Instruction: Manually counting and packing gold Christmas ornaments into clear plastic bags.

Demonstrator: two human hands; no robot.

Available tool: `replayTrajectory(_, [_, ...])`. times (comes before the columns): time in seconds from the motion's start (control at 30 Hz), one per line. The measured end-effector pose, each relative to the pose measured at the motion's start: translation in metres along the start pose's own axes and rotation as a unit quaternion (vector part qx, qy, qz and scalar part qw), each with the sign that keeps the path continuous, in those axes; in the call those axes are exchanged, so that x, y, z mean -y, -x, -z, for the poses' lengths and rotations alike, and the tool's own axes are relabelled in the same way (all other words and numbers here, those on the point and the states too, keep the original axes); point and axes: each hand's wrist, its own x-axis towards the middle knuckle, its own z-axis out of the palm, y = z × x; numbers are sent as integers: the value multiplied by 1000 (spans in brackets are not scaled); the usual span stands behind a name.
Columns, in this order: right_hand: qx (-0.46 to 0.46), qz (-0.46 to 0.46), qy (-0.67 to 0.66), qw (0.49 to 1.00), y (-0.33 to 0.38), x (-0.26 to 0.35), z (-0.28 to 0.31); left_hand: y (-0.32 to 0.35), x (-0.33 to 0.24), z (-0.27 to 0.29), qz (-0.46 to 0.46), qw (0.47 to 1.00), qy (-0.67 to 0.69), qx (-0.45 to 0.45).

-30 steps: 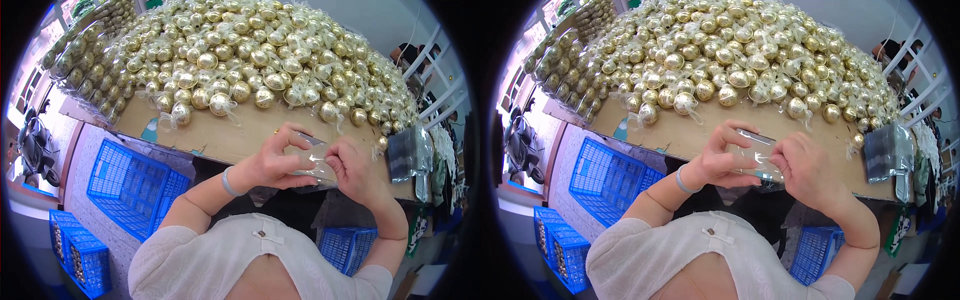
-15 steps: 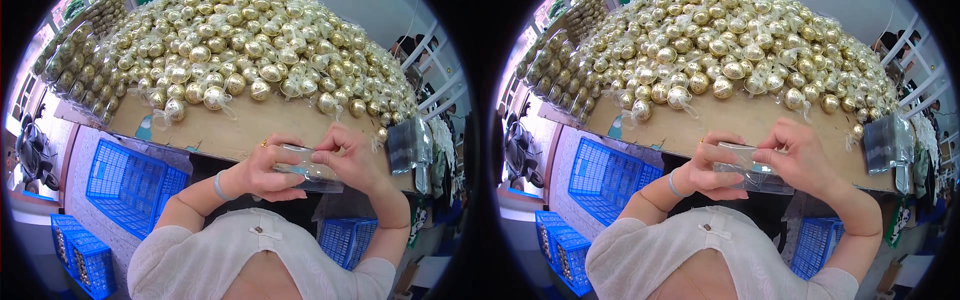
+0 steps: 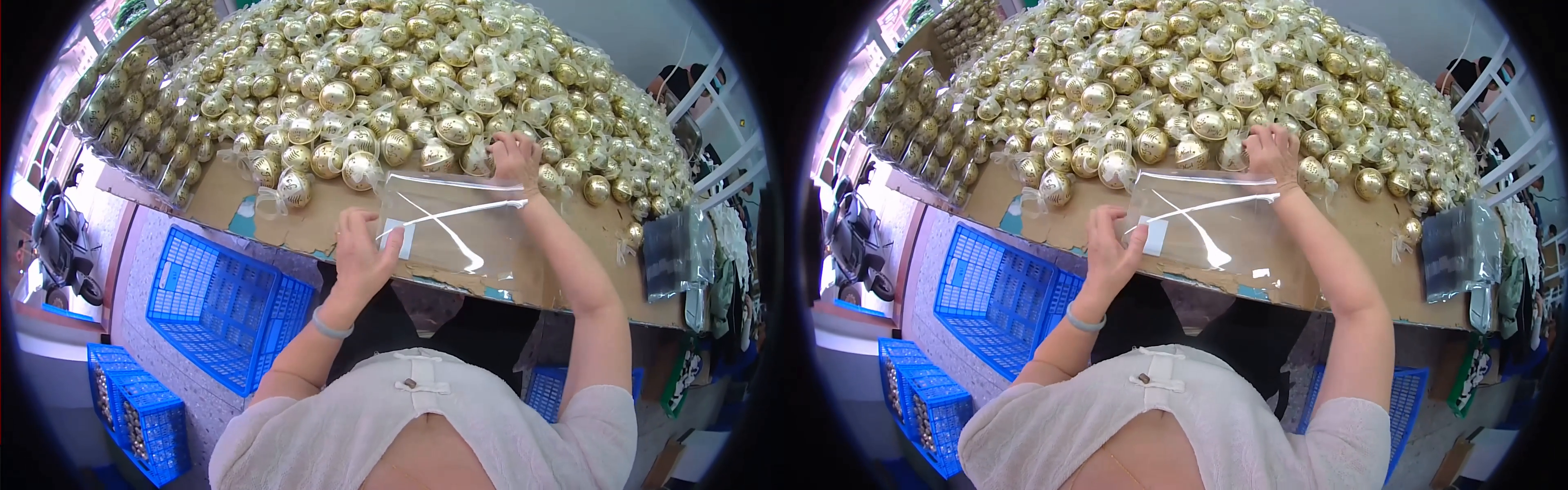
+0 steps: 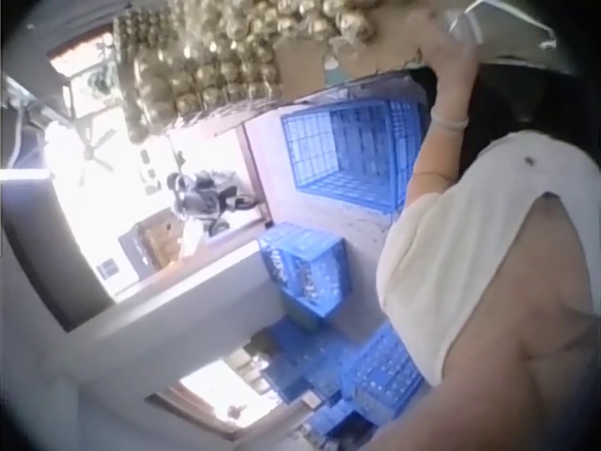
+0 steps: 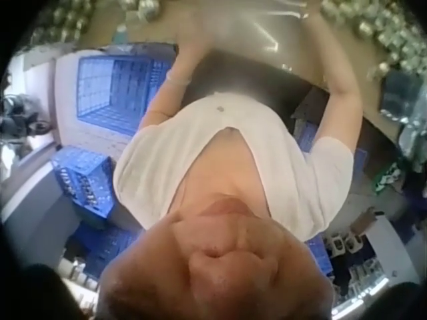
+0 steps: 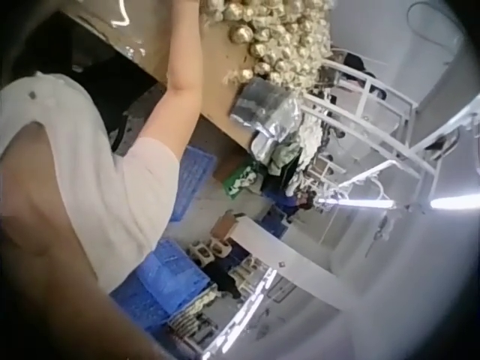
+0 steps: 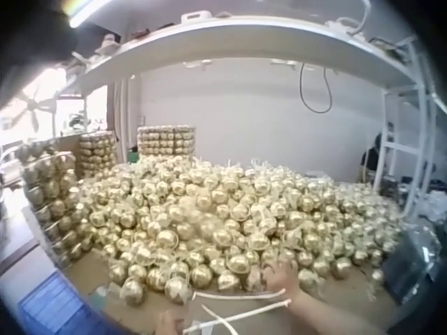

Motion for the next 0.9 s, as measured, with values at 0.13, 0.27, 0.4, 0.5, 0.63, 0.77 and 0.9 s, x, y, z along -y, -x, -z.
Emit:
replayTrajectory(0.13, [35,78,-71,994,-5,6,6,-25,-13,22,-251,967,-41,-33])
replayTrajectory(0.27, [87,91,-119,985,-9,5,3,-40,2,18,-260,953,10,157])
replayTrajectory(0.4, [181,6,-204,962,-8,0,6,-39,3,14,-236,953,-3,188])
replayTrajectory(0.5, [100,-87,-206,969,7,-17,39,-39,5,12,-248,950,-1,188])
replayTrajectory(0.63, [146,-246,-360,888,78,-34,111,-40,5,15,-238,951,20,194])
replayTrajectory(0.77, [144,-111,-340,923,112,4,114,-45,4,19,-230,945,65,221])
replayTrajectory(0.9, [224,13,-316,922,82,29,90,-45,7,17,-220,941,90,243])
